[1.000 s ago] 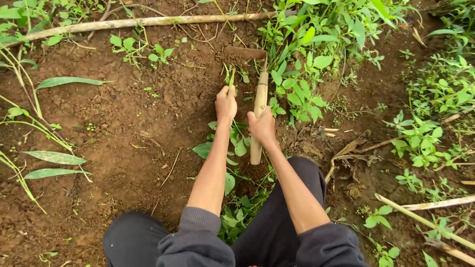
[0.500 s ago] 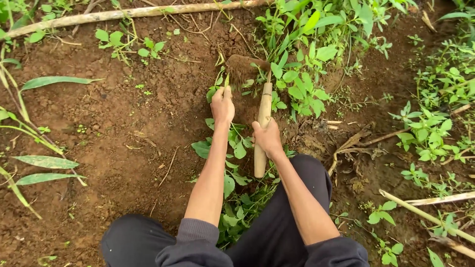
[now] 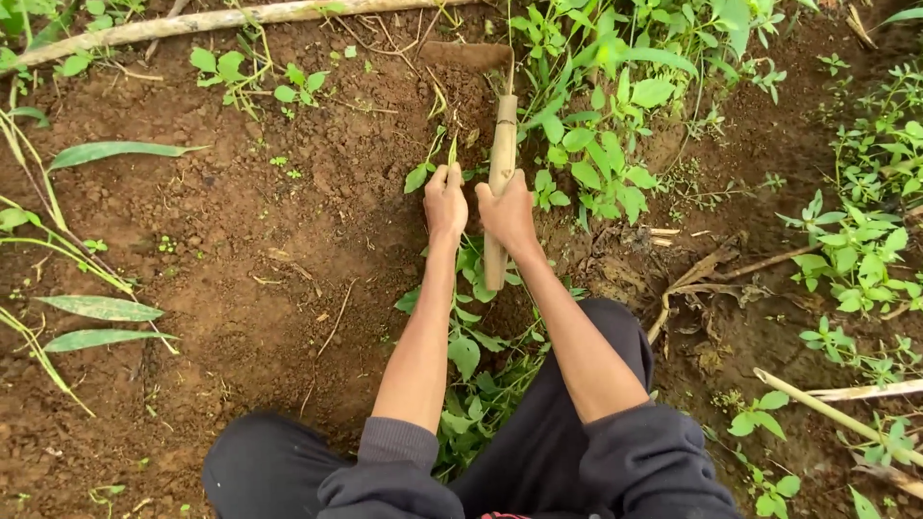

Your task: Using a hand hoe and hands to remove weeds and clear a patch of soil in a field.

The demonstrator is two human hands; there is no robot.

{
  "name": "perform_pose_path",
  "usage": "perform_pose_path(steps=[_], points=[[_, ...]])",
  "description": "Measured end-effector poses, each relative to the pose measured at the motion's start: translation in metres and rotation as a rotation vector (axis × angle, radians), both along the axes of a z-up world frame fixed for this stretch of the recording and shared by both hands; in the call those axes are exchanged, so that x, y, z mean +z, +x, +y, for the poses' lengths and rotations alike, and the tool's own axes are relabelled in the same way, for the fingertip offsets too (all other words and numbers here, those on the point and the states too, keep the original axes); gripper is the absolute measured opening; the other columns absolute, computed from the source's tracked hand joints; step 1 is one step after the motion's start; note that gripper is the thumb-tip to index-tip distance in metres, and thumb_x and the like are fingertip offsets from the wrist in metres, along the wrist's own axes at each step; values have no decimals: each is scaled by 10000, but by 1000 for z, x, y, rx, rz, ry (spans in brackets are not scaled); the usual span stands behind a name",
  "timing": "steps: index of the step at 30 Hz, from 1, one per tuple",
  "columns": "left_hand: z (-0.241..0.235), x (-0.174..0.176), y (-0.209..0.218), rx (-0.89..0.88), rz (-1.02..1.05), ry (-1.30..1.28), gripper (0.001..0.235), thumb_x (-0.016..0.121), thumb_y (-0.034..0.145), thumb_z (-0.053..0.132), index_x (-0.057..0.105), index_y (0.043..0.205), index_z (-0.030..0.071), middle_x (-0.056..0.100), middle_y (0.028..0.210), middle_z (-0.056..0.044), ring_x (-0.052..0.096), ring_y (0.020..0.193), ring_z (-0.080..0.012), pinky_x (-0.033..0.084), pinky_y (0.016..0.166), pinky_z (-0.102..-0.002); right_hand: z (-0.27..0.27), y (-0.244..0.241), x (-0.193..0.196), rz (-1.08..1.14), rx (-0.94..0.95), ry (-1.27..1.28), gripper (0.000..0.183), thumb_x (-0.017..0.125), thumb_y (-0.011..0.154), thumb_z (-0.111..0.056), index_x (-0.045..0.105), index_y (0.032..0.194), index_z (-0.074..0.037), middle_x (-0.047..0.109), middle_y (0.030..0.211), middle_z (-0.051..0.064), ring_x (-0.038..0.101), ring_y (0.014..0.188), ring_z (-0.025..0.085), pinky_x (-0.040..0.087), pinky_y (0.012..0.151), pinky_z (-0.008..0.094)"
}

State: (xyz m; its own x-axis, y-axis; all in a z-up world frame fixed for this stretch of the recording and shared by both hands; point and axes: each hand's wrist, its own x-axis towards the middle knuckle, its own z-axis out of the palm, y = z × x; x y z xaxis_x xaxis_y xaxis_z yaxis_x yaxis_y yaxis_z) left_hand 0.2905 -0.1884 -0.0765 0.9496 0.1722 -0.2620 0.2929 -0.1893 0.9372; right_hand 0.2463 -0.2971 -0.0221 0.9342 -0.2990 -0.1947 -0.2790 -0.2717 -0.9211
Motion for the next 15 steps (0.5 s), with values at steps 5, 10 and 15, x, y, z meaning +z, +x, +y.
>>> perform_pose_path(steps=[5, 10, 15], points=[[0, 4, -1, 15, -56, -23, 346, 440, 1056, 406, 540, 818, 175, 456, 609, 40, 351, 530, -88, 361, 552, -296, 0, -15, -6, 14, 20, -14, 322, 611, 932, -172, 481, 1101, 69, 600, 723, 179, 649, 565, 228, 543, 454, 402], [0, 15, -5, 13, -64, -18, 334, 434, 1058, 391, 541, 830, 171, 451, 610, 26, 359, 534, -105, 353, 550, -314, 3, -30, -7, 59, 11, 28, 394, 592, 961, -176, 460, 1182, 121, 637, 751, 194, 679, 592, 240, 590, 501, 416], [-9, 12, -14, 45, -99, -100, 320, 417, 1071, 347, 527, 832, 165, 430, 611, 8, 338, 549, -86, 339, 555, -312, -6, -30, -8, 76, 19, 13, 467, 588, 983, -166, 417, 1253, 175, 644, 771, 207, 693, 615, 240, 619, 520, 398]])
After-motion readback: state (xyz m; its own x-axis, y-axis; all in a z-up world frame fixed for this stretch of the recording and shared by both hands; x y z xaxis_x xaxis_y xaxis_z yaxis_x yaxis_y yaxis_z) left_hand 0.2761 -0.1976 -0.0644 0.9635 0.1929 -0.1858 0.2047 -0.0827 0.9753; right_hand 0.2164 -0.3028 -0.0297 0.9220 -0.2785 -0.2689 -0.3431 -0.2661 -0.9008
